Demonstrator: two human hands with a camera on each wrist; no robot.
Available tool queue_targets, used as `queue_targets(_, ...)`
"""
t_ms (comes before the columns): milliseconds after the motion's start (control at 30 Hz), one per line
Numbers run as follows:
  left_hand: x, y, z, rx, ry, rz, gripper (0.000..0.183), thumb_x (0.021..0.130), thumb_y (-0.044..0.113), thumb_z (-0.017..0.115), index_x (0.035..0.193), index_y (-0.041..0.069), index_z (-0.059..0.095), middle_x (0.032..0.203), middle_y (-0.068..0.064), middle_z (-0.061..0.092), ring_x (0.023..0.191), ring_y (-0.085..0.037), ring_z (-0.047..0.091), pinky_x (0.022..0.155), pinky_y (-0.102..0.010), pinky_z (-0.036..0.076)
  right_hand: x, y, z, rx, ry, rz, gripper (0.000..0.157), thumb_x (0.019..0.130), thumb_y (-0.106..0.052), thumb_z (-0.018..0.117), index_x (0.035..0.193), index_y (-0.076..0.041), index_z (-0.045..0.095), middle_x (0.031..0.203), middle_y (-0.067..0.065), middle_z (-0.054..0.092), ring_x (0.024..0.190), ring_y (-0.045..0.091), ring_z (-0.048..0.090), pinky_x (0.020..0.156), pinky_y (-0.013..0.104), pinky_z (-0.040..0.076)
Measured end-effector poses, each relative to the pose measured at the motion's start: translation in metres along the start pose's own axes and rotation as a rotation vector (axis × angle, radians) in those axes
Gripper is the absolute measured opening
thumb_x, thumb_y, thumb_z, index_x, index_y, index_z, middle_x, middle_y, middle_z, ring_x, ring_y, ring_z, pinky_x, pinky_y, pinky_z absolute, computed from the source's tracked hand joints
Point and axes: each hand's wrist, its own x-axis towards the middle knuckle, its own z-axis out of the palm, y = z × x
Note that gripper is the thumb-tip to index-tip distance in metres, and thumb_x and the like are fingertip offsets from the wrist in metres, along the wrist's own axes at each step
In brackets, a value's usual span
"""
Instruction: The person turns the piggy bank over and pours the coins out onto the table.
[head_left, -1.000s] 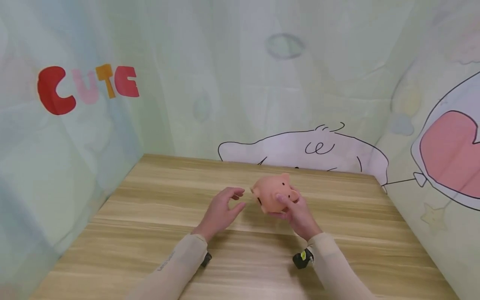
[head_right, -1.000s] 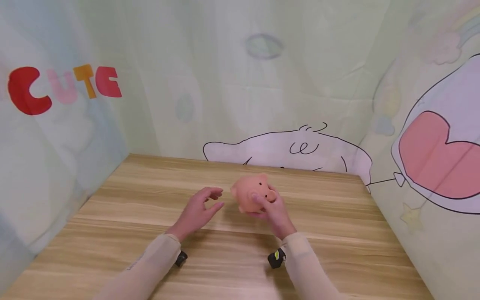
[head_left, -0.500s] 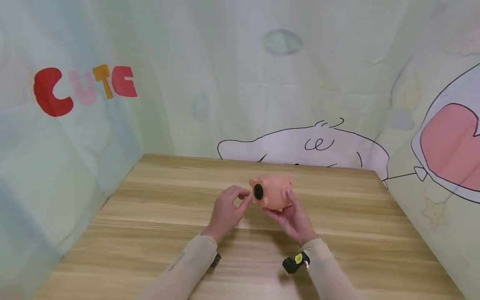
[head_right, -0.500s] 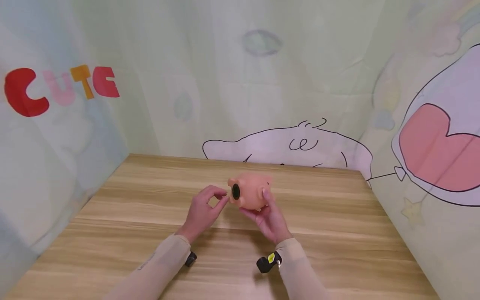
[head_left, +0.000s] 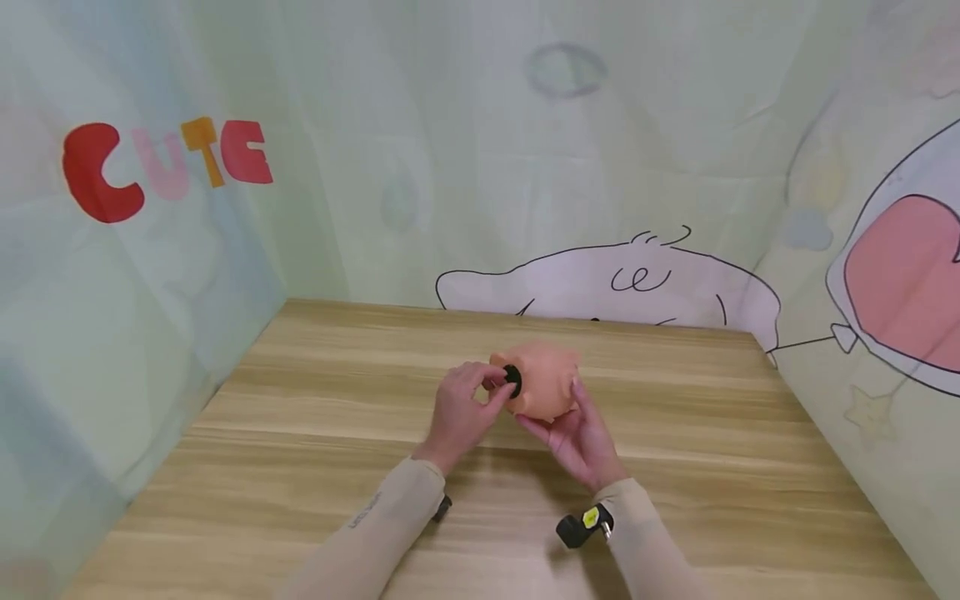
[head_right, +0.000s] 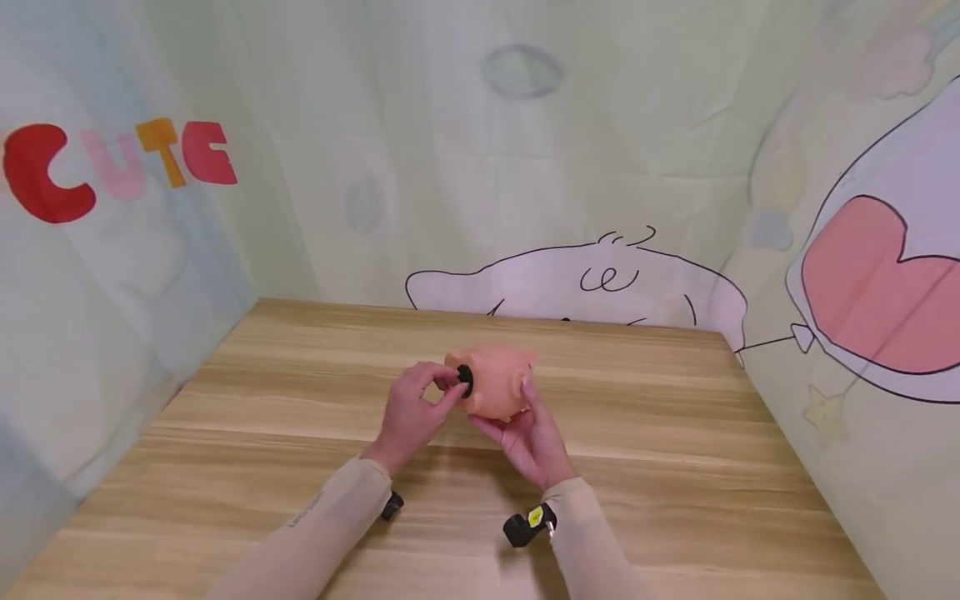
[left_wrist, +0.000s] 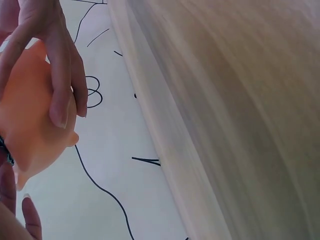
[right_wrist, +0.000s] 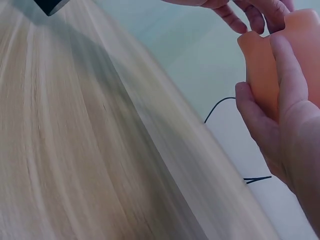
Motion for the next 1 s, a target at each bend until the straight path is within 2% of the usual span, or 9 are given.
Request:
queue_targets(167,0.0035,0.0007,0.0015,0.002,0.008,-0.005,0.017,0.082,0.01,0.082,0.09,0.006,0.067,0.079,-0.001,0.065,0.071,-0.014,0.059,0.072,-0.036,0.05,0.002,-0.0031,0.0018,-0.004,-0.04,0.003,0.057,0.105,-0.042,0.039,0.15,-0.015,0.018,0.147,0.017,0.033,0.126,0.035,0.052,0.108,0.046,0.038)
queue_targets(433,0.0067,0.0023,0.0002,0.012,0.025,-0.012,0.016,0.081,0.011,0.083,0.084,0.007,0.068,0.075,0.0,0.065,0.066,-0.013,0.057,0.066,-0.033,0.048,0.0039,-0.0012,0.0033,0.064,-0.05,0.004,0.059,0.103,-0.04,0.044,0.151,-0.017,0.018,0.151,0.018,0.028,0.126,0.039,0.051,0.108,0.047,0.035)
queue_targets(800,-0.0016,0.0054,0.0036,-0.049,0.079,-0.097,0.015,0.081,0.01,0.083,0.078,0.007,0.069,0.069,0.003,0.062,0.062,-0.011,0.051,0.059,-0.028,0.043,-0.0008,0.0058,-0.0004,0.099,-0.074,0.02,0.059,0.104,-0.041,0.041,0.151,-0.016,0.017,0.149,0.017,0.031,0.127,0.039,0.051,0.108,0.046,0.035)
queue_targets(1000,-0.0001,0.0081,0.0036,-0.029,0.049,-0.084,0.009,0.083,0.008,0.081,0.085,0.006,0.072,0.077,0.0,0.067,0.065,-0.012,0.056,0.062,-0.03,0.048,-0.0009,0.0061,-0.0015,0.101,-0.081,0.022,0.058,0.104,-0.04,0.04,0.151,-0.016,0.016,0.149,0.017,0.032,0.128,0.038,0.05,0.108,0.046,0.036)
